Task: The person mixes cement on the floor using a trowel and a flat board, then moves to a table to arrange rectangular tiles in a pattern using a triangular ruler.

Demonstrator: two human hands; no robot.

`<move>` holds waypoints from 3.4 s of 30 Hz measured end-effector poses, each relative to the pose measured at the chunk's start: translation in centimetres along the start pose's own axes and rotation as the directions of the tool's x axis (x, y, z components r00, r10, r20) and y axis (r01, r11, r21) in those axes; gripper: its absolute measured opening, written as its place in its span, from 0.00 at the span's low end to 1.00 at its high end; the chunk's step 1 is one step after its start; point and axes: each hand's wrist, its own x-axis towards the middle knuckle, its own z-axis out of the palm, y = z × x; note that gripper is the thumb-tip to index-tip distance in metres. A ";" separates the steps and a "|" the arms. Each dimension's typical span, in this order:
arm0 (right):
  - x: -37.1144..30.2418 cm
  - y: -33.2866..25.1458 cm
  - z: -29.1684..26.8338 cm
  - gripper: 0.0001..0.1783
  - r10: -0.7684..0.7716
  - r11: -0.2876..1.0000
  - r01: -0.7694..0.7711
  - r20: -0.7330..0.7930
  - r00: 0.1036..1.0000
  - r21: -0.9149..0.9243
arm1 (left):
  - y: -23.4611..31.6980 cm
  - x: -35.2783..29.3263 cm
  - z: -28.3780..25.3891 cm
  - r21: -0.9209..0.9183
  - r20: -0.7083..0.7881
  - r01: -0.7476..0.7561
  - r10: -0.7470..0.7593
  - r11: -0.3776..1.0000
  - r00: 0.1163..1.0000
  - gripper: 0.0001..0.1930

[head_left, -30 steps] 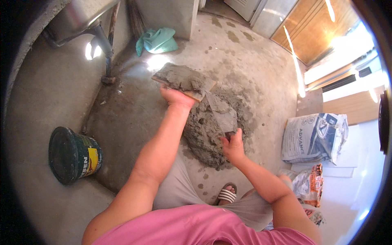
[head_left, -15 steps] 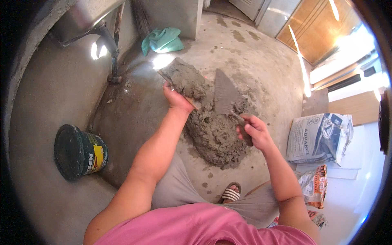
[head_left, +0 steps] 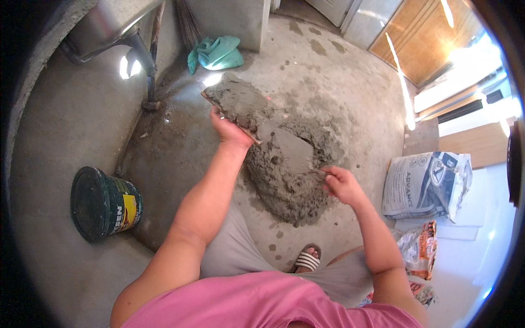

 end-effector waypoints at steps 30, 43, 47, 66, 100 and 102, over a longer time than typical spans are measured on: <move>3.1 -3.5 7.0 0.18 0.038 0.301 0.048 -0.063 0.997 0.952 | -5.1 -4.5 3.3 0.065 0.127 0.182 -0.189 0.981 0.974 0.38; 5.8 -1.2 -1.5 0.15 -0.130 0.378 0.065 -0.016 0.991 0.923 | -4.5 -8.5 4.9 0.013 0.191 0.584 -0.575 0.812 0.796 0.40; 5.7 -1.2 -3.9 0.11 -0.121 0.514 0.051 0.013 0.993 0.856 | -3.6 -9.7 5.0 -0.003 0.142 0.698 -0.690 0.716 0.709 0.43; 6.2 -2.8 -7.6 0.11 -0.082 0.822 0.007 0.106 0.991 0.570 | -5.5 -12.2 3.1 0.084 0.115 0.910 -0.911 0.405 0.395 0.43; 2.2 -1.3 -5.4 0.14 -0.839 0.445 0.399 -0.218 0.498 -0.802 | -2.4 -7.0 3.0 0.040 0.277 0.633 -0.617 0.773 0.736 0.44; 2.3 -1.2 -5.9 0.14 -0.838 0.447 0.382 -0.230 0.494 -0.809 | -2.2 -7.1 2.8 0.009 0.277 0.664 -0.639 0.748 0.717 0.45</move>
